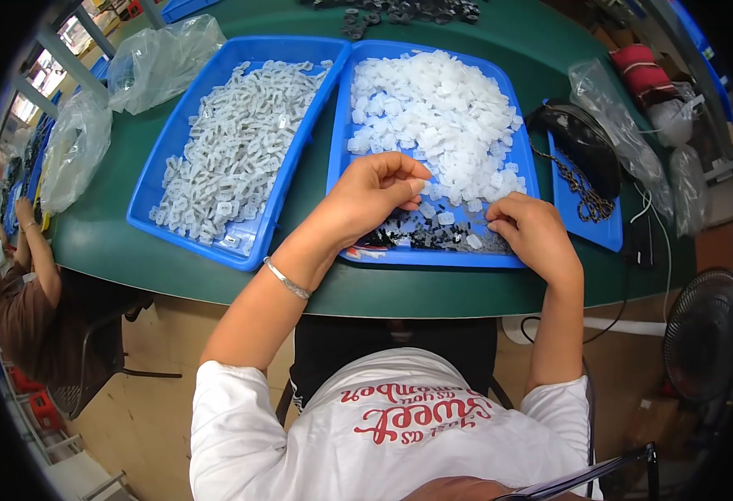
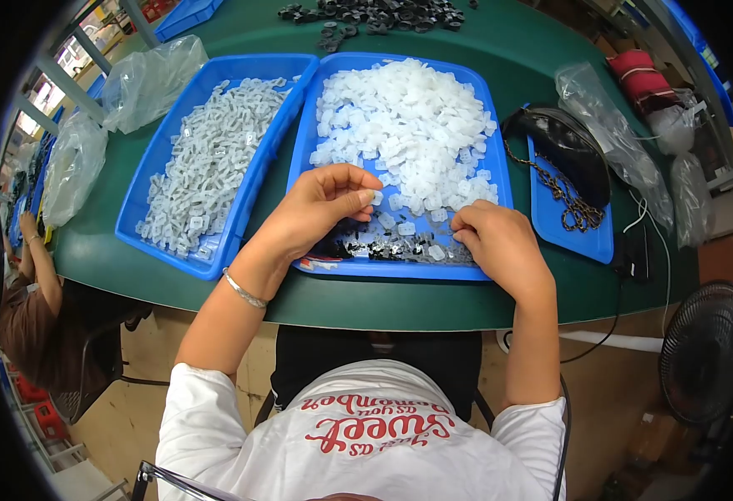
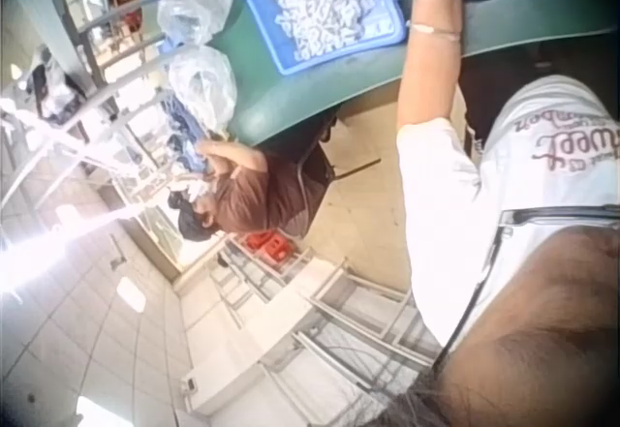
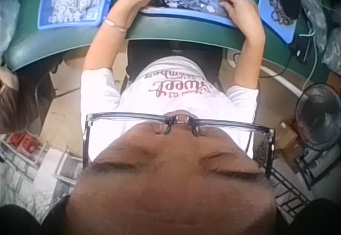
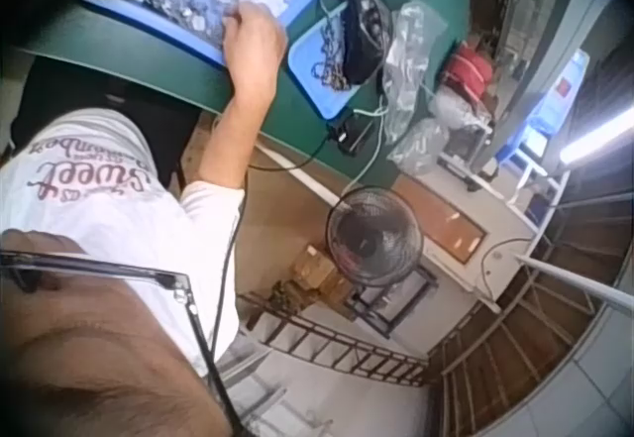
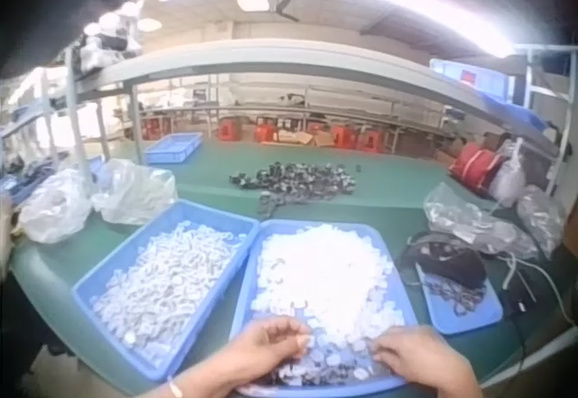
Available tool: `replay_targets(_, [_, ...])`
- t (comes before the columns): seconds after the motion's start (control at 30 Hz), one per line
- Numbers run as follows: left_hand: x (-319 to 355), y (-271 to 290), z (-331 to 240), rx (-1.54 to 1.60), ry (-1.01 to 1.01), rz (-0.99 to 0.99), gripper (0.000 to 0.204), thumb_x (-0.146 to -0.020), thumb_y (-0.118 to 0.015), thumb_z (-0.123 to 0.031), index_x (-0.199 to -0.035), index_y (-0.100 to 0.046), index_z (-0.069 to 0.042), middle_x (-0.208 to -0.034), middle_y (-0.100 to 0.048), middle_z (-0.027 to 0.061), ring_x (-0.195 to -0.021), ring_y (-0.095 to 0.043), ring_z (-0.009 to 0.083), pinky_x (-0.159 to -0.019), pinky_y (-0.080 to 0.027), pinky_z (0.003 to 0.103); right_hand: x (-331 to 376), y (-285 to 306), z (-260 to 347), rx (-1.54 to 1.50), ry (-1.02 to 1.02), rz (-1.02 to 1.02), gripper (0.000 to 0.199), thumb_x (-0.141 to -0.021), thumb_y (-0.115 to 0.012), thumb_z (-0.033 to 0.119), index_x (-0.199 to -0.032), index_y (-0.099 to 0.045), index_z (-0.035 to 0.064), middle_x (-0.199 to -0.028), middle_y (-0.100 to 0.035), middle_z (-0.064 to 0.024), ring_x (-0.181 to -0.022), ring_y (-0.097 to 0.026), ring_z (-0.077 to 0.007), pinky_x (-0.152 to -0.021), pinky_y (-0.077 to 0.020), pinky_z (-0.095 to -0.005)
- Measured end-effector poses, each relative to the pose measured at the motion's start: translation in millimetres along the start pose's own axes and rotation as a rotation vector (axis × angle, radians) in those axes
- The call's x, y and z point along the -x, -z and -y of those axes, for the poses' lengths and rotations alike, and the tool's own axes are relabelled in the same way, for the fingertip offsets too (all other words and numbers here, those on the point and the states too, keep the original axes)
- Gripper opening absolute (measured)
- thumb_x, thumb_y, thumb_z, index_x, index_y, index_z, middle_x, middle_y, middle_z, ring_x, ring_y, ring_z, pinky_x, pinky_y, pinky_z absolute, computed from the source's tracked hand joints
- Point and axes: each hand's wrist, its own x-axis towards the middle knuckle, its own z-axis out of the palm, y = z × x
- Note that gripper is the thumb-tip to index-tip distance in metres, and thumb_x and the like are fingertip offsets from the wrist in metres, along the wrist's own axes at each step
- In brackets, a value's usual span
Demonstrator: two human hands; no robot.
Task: The person sorts and assembles small plastic clips and rubber rings into blue plastic trays by hand.
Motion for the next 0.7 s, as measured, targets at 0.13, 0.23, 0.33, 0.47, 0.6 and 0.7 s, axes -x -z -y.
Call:
replay_targets(0.13, [-1.1,0.5,2.4,-0.026,-0.017,0.04,0.021,-0.092,-0.063,-0.004,-0.112,-0.063,0.003,-0.099,-0.065,0.0055,-0.086,-0.064,0.0115,-0.081,-0.053,0.025,2.0,-2.5,-2.1,0.026,0.039,-0.014,0.009,-0.081,-0.07,0.005,-0.089,-0.067,0.0021,-0.085,-0.065,-0.0117,-0.076,-0.064,-0.0315,-0.069,-0.0496,-0.0372])
replay_targets(0.23, [-2.5,1.6,6.6,-0.014,-0.002,0.032,0.02,-0.092,-0.062,-0.003,-0.111,-0.062,0.004,-0.098,-0.066,0.0065,-0.088,-0.066,0.0131,-0.083,-0.054,0.026,2.3,-4.0,2.0,0.073,0.079,-0.016,0.008,-0.083,-0.069,0.007,-0.087,-0.065,0.0012,-0.086,-0.065,-0.0127,-0.078,-0.063,-0.0343,-0.071,-0.0498,-0.0403])
replay_targets(0.33, [-1.0,1.8,5.3,0.024,0.009,0.023,0.019,-0.092,-0.062,-0.002,-0.109,-0.063,0.004,-0.097,-0.066,0.0071,-0.089,-0.067,0.0146,-0.085,-0.054,0.026,1.6,-3.9,1.6,0.086,0.101,-0.015,0.008,-0.085,-0.067,0.008,-0.088,-0.063,0.0005,-0.086,-0.063,-0.0142,-0.078,-0.062,-0.0363,-0.072,-0.0504,-0.0412])
replay_targets(0.47, [-0.3,1.9,-0.1,0.01,0.02,0.038,0.017,-0.092,-0.061,-0.002,-0.107,-0.064,0.004,-0.095,-0.066,0.007,-0.089,-0.068,0.0149,-0.085,-0.054,0.026,0.0,-1.4,2.3,-0.187,0.014,-0.036,0.006,-0.09,-0.063,0.005,-0.092,-0.06,0.0001,-0.084,-0.063,-0.012,-0.074,-0.064,-0.0272,-0.069,-0.0509,-0.0341])
replay_targets(0.6, [-0.5,-0.4,2.9,-0.127,-0.049,0.048,0.016,-0.093,-0.059,-0.002,-0.107,-0.064,0.004,-0.094,-0.066,0.0071,-0.088,-0.068,0.0144,-0.084,-0.054,0.026,-4.8,-6.4,5.9,-0.654,-0.095,0.02,0.006,-0.094,-0.061,0.004,-0.095,-0.061,-0.0009,-0.086,-0.064,-0.0068,-0.077,-0.065,-0.0153,-0.07,-0.0514,-0.0271])
replay_targets(0.7, [0.8,-2.5,7.2,-0.254,-0.145,0.06,0.018,-0.094,-0.059,-0.003,-0.11,-0.065,0.003,-0.094,-0.067,0.0064,-0.085,-0.066,0.0123,-0.081,-0.054,0.025,-12.1,-11.2,16.3,-0.917,-0.092,0.022,0.009,-0.095,-0.062,0.006,-0.1,-0.062,-0.0019,-0.091,-0.065,-0.0037,-0.083,-0.065,-0.01,-0.073,-0.0527,-0.0248])
